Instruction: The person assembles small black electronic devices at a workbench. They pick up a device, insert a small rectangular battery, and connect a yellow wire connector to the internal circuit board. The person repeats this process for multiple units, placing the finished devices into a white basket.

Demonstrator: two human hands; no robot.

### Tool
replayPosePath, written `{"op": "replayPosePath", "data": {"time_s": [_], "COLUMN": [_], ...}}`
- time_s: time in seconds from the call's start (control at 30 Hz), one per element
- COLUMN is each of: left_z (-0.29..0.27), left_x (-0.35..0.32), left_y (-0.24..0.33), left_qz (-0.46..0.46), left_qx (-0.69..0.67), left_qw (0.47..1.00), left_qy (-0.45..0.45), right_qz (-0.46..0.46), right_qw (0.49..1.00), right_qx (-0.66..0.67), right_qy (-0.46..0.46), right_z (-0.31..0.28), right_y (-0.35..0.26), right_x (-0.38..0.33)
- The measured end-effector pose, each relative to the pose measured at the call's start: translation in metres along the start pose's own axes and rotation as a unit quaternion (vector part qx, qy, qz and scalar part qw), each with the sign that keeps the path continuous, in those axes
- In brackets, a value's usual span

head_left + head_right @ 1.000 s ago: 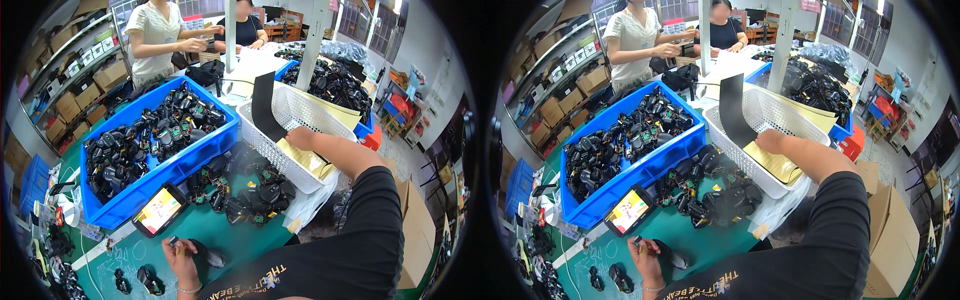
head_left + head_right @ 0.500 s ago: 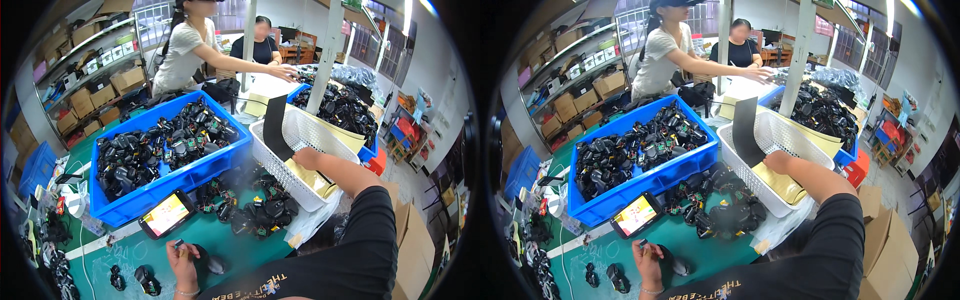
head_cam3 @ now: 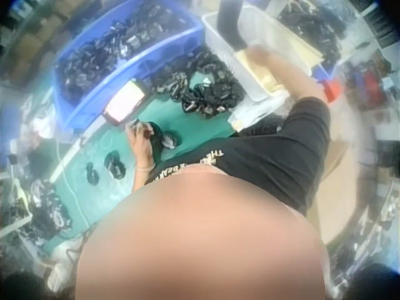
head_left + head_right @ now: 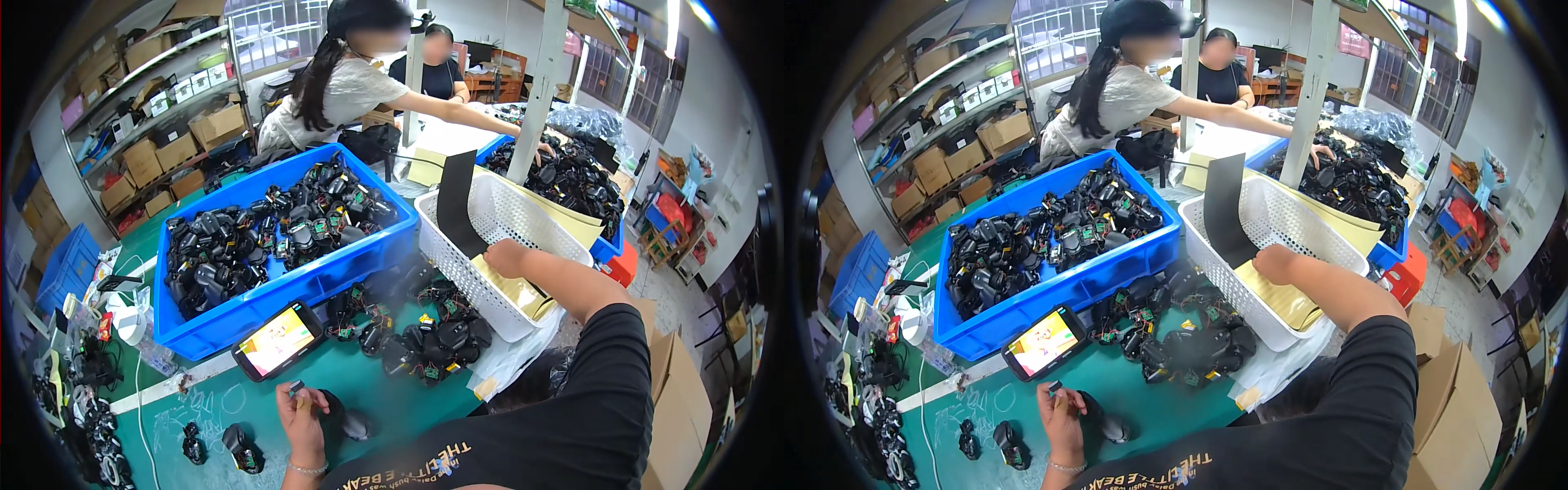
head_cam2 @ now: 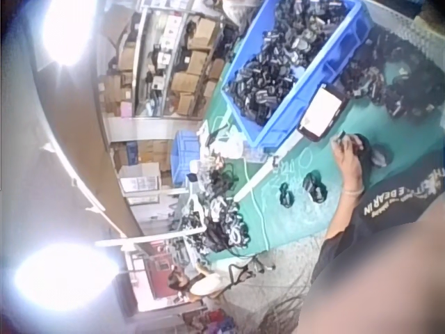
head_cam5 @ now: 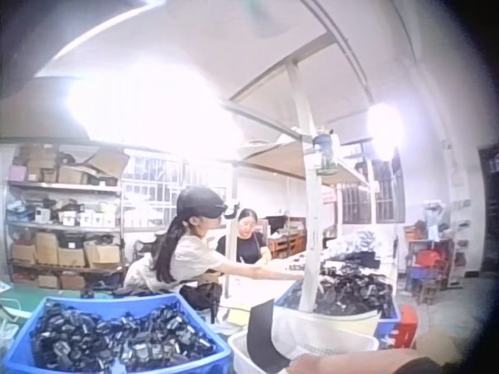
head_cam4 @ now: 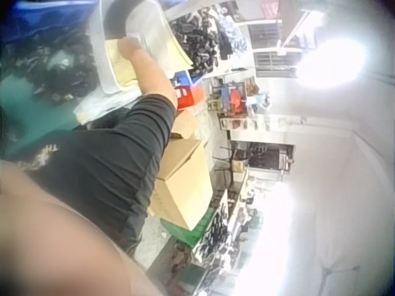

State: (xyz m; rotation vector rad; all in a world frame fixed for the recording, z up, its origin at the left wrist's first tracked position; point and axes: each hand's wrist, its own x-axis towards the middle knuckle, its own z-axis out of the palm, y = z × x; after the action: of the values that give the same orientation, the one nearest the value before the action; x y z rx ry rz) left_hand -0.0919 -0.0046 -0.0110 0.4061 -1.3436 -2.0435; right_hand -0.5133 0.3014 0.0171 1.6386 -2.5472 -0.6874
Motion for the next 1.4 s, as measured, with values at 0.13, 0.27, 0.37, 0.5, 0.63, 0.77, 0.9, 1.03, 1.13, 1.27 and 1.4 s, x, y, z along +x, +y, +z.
{"op": "replayPosePath", "data": {"time_s": [0.13, 0.27, 0.37, 0.5, 0.63, 0.77, 0.9, 1.03, 1.13, 1.27, 1.4], "left_z": [-0.002, -0.001, -0.001, 0.000, 0.001, 0.000, -0.003, 0.000, 0.000, 0.003, 0.000], "left_x": [0.000, 0.000, 0.000, -0.001, 0.000, 0.000, 0.000, 0.000, -0.001, -0.001, -0.001], "left_y": [-0.002, -0.001, 0.001, 0.001, 0.001, -0.003, -0.003, -0.003, -0.001, 0.002, -0.001], "left_qz": [0.002, 0.004, 0.008, 0.002, 0.001, -0.009, -0.003, -0.005, -0.002, 0.005, 0.017], "left_qx": [-0.011, -0.011, -0.006, -0.002, -0.001, -0.002, -0.001, -0.008, 0.002, 0.007, 0.008], "left_qw": [1.000, 1.000, 1.000, 1.000, 1.000, 1.000, 1.000, 1.000, 1.000, 1.000, 1.000], "left_qy": [0.003, 0.002, -0.004, -0.005, -0.002, 0.010, 0.016, 0.006, -0.002, -0.003, -0.006], "right_qz": [-0.010, 0.007, 0.011, 0.037, 0.113, 0.156, 0.236, 0.255, 0.285, 0.287, 0.244], "right_qw": [1.000, 0.999, 0.999, 0.999, 0.990, 0.967, 0.924, 0.885, 0.851, 0.820, 0.785], "right_qx": [-0.008, -0.029, -0.028, 0.013, 0.075, 0.144, 0.240, 0.244, 0.276, 0.311, 0.420], "right_qy": [-0.003, -0.015, -0.014, 0.023, 0.039, 0.140, 0.180, 0.305, 0.345, 0.385, 0.385], "right_z": [-0.002, 0.005, 0.002, -0.004, -0.011, 0.008, 0.005, 0.021, 0.011, -0.015, -0.056], "right_y": [0.000, -0.003, -0.006, -0.007, -0.010, -0.003, 0.001, 0.020, 0.027, 0.031, 0.032], "right_x": [0.001, 0.005, 0.006, 0.003, 0.004, 0.005, 0.006, 0.005, 0.005, 0.009, 0.002]}}
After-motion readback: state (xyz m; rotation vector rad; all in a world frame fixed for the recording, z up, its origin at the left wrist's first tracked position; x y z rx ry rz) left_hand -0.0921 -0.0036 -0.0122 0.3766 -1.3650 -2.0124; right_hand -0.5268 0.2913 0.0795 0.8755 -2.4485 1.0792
